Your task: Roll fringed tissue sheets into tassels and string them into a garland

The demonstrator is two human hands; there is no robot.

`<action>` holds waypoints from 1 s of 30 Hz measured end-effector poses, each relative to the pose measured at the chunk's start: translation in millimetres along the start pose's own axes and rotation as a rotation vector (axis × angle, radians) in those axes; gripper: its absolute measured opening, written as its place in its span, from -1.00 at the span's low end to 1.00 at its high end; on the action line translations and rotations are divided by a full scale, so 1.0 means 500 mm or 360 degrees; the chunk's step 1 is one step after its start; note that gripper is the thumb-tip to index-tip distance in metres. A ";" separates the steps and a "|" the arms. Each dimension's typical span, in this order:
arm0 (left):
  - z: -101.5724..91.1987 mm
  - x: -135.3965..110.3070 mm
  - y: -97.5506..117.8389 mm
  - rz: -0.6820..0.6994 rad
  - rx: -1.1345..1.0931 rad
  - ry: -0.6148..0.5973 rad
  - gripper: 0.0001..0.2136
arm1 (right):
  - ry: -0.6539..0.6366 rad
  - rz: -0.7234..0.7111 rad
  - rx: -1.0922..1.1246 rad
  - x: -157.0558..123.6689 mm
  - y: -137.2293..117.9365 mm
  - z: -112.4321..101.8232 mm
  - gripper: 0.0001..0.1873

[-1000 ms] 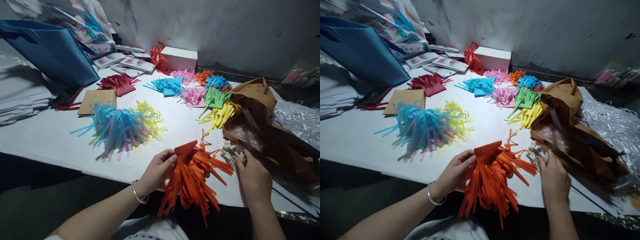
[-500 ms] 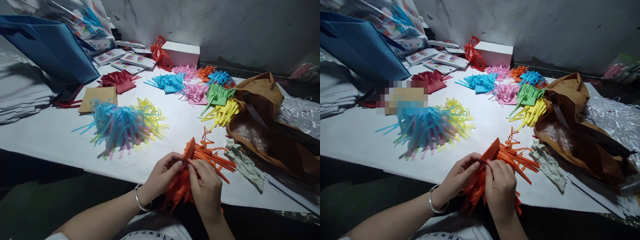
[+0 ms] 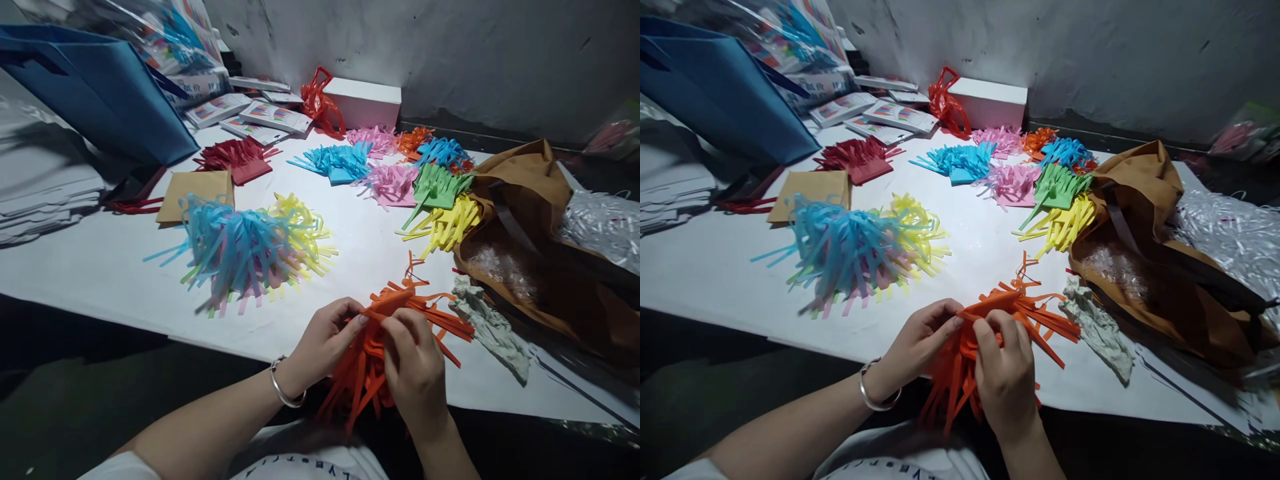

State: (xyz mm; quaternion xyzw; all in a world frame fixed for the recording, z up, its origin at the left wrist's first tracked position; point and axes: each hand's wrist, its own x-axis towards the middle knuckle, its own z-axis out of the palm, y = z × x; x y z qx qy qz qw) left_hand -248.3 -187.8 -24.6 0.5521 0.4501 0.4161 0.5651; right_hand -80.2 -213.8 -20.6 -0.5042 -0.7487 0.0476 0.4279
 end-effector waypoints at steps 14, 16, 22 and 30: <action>0.015 -0.014 -0.018 0.0164 -0.0074 -0.0009 -0.82 | 0.0055 0.0019 -0.0177 -0.006 -0.022 0.019 -0.85; 0.015 -0.013 -0.019 0.0186 -0.0040 -0.0010 -0.83 | 0.0096 0.0042 -0.0093 -0.006 -0.017 0.017 -0.86; 0.013 -0.006 -0.009 0.0227 0.0069 0.0028 -0.84 | 0.0060 0.0171 0.0190 0.002 -0.008 0.012 -0.84; 0.009 0.002 -0.006 0.0192 0.0104 0.0012 -0.82 | -0.0365 0.0472 0.0534 0.013 0.018 -0.016 -0.86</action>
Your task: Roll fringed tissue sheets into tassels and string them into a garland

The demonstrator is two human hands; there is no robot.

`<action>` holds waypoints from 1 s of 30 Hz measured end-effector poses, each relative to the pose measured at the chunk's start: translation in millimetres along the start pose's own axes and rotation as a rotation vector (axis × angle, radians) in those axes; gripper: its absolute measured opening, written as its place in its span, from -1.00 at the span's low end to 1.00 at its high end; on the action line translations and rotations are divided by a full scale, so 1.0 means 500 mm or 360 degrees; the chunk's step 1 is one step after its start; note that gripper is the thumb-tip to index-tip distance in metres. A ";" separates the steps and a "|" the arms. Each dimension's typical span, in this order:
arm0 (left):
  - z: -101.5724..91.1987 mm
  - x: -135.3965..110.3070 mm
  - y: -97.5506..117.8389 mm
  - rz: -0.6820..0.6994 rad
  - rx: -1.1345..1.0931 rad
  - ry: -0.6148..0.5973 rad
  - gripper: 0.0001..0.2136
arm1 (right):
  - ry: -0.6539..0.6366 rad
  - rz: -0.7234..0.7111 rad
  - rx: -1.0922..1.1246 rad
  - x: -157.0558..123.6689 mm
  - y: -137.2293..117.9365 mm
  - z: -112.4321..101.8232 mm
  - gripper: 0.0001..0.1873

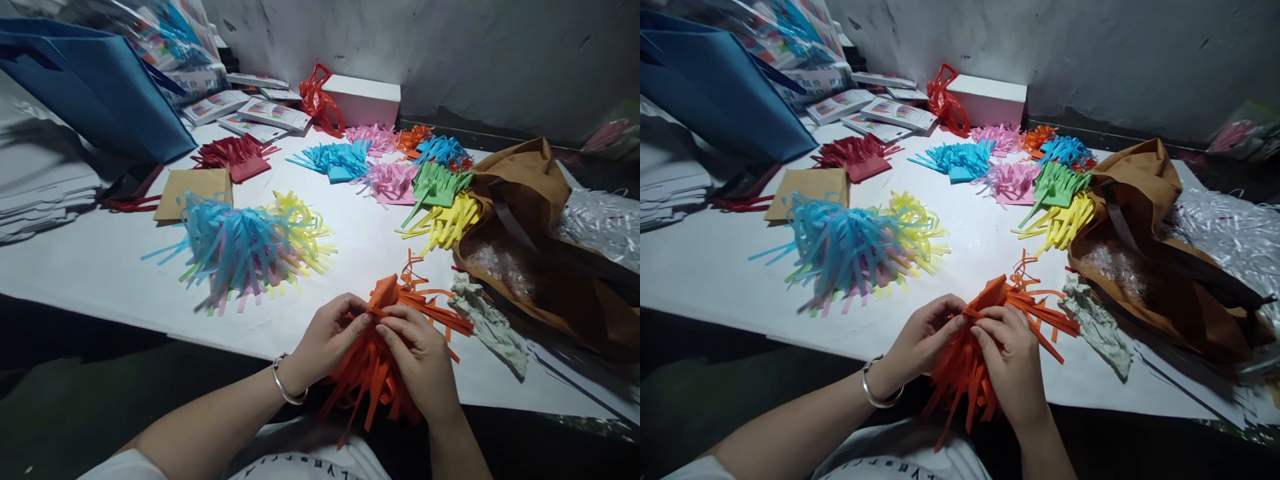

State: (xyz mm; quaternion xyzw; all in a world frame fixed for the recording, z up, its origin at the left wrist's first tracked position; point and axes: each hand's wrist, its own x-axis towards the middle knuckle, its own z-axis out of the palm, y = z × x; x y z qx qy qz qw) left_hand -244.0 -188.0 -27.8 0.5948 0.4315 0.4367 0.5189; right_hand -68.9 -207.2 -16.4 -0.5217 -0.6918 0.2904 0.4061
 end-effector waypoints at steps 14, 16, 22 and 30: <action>0.003 0.002 0.004 -0.0034 0.0005 -0.0023 -0.81 | -0.0020 0.0127 0.0048 0.003 0.007 -0.006 -0.86; 0.003 0.002 0.003 -0.0040 0.0009 -0.0029 -0.80 | -0.0035 0.0149 0.0071 0.005 0.007 -0.007 -0.87; 0.003 0.003 0.006 -0.0066 -0.0002 -0.0032 -0.81 | -0.0005 0.0162 0.0090 0.004 0.006 -0.007 -0.93; 0.003 0.002 0.002 -0.0060 0.0000 -0.0031 -0.81 | -0.0020 0.0186 0.0098 0.003 0.008 -0.007 -0.88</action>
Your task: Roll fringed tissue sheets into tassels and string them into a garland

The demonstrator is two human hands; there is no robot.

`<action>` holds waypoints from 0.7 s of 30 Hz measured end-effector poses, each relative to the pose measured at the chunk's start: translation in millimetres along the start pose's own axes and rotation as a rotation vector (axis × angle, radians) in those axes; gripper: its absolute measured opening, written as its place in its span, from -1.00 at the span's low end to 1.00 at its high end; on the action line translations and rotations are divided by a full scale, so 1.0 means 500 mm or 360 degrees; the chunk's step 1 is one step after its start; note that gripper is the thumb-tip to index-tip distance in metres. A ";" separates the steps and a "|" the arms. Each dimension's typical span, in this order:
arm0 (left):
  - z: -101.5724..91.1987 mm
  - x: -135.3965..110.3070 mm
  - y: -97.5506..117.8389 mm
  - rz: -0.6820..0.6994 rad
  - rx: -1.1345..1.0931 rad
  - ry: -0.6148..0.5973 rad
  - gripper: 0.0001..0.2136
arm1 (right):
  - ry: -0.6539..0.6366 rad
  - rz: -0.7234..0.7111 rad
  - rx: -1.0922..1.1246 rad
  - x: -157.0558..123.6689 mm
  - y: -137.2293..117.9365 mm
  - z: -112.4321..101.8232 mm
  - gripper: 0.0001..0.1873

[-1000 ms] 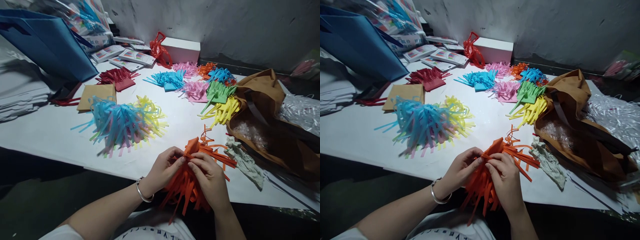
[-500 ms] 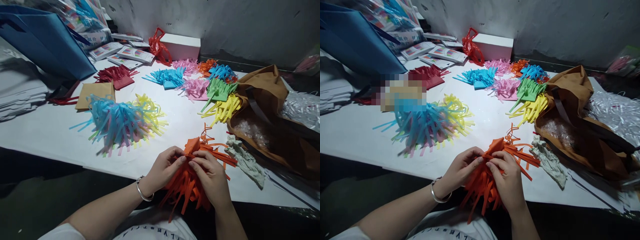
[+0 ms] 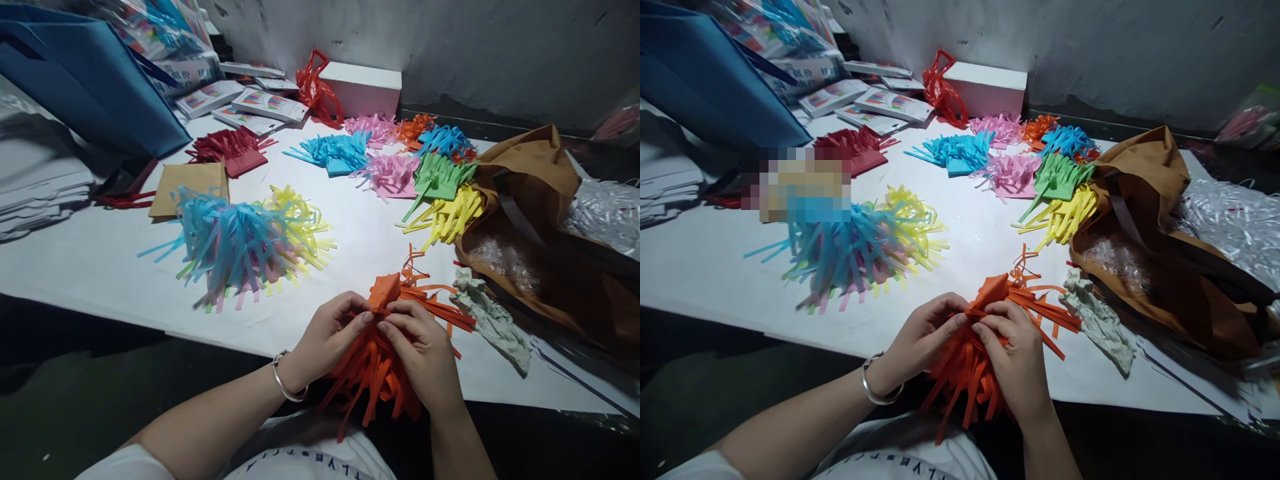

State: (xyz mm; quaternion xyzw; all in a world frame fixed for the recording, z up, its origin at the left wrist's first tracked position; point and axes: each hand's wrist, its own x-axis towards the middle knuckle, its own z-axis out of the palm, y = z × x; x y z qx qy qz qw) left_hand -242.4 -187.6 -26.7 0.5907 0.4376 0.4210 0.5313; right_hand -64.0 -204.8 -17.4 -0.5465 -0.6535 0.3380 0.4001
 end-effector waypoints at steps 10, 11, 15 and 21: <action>0.000 0.000 -0.002 -0.0011 -0.0005 -0.0011 -0.81 | -0.0022 -0.0026 -0.0007 0.000 0.003 -0.001 -0.88; 0.000 0.000 -0.002 -0.0010 -0.0010 -0.0012 -0.81 | -0.0021 -0.0025 -0.0003 0.000 0.003 -0.001 -0.88; 0.000 0.000 0.001 -0.0001 0.0005 -0.0006 -0.80 | -0.0023 -0.0013 -0.0003 0.000 0.004 -0.002 -0.88; 0.001 0.000 0.003 -0.0016 0.0018 -0.0001 -0.77 | -0.0021 -0.0017 -0.0009 0.001 0.005 -0.001 -0.88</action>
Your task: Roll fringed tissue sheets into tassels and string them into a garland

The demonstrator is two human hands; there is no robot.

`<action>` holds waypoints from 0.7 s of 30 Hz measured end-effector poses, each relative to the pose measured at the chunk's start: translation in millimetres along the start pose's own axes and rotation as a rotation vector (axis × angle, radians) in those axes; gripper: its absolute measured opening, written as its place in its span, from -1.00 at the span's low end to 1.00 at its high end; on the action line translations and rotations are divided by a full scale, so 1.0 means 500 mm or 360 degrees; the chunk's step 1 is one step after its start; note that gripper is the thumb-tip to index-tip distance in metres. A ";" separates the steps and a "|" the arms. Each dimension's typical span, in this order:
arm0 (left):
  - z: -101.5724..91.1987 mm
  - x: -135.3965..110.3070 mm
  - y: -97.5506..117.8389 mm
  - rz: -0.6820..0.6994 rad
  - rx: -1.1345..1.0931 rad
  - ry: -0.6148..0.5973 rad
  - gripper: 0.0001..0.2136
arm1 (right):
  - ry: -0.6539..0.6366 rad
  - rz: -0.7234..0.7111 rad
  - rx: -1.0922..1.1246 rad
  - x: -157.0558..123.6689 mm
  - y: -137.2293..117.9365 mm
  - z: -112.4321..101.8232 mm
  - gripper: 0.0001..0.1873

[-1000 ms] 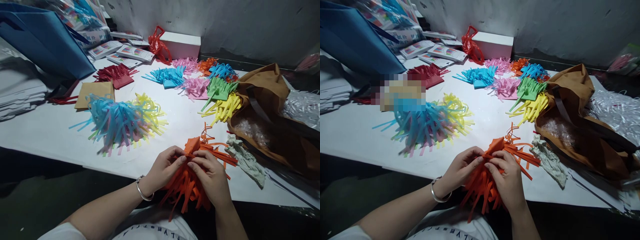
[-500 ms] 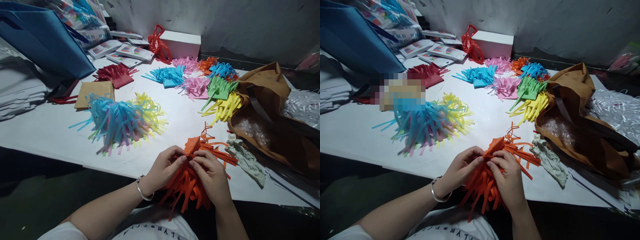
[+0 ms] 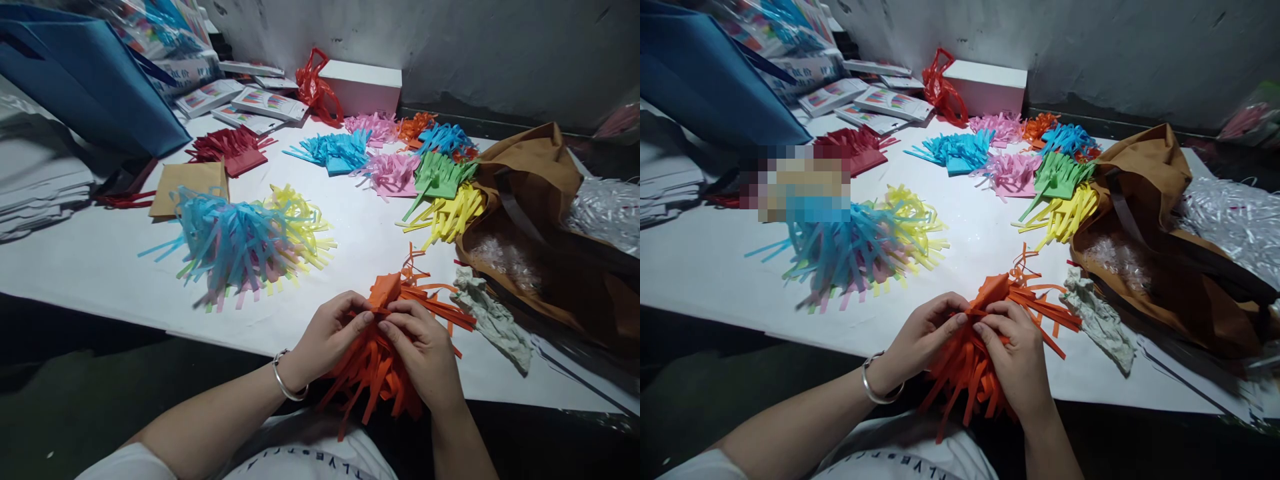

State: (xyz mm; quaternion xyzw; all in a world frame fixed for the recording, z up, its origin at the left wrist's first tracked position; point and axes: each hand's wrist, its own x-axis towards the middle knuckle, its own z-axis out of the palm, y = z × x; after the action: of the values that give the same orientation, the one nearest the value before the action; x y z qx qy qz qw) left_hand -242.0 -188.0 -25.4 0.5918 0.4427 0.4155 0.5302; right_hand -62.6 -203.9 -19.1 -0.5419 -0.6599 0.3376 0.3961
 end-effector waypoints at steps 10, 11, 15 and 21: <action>0.001 0.000 -0.003 0.0015 0.0007 -0.0001 -0.77 | -0.0059 -0.0029 -0.0047 -0.001 0.001 -0.003 -0.86; 0.001 0.001 -0.003 0.0017 0.0010 -0.0005 -0.77 | -0.0066 -0.0037 -0.0054 -0.001 0.001 -0.002 -0.86; 0.001 0.001 -0.002 0.0032 0.0030 -0.0007 -0.78 | -0.0096 -0.0060 -0.0065 0.002 -0.001 -0.003 -0.85; 0.001 -0.001 -0.006 0.0097 0.0083 0.0002 -0.82 | -0.0116 -0.0075 -0.0067 0.003 0.000 -0.005 -0.84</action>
State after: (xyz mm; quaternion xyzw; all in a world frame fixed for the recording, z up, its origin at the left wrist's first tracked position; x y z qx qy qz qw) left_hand -242.0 -188.5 -28.4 0.6183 0.4357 0.4202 0.5014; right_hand -60.6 -202.6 -17.9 -0.5218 -0.6933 0.3338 0.3682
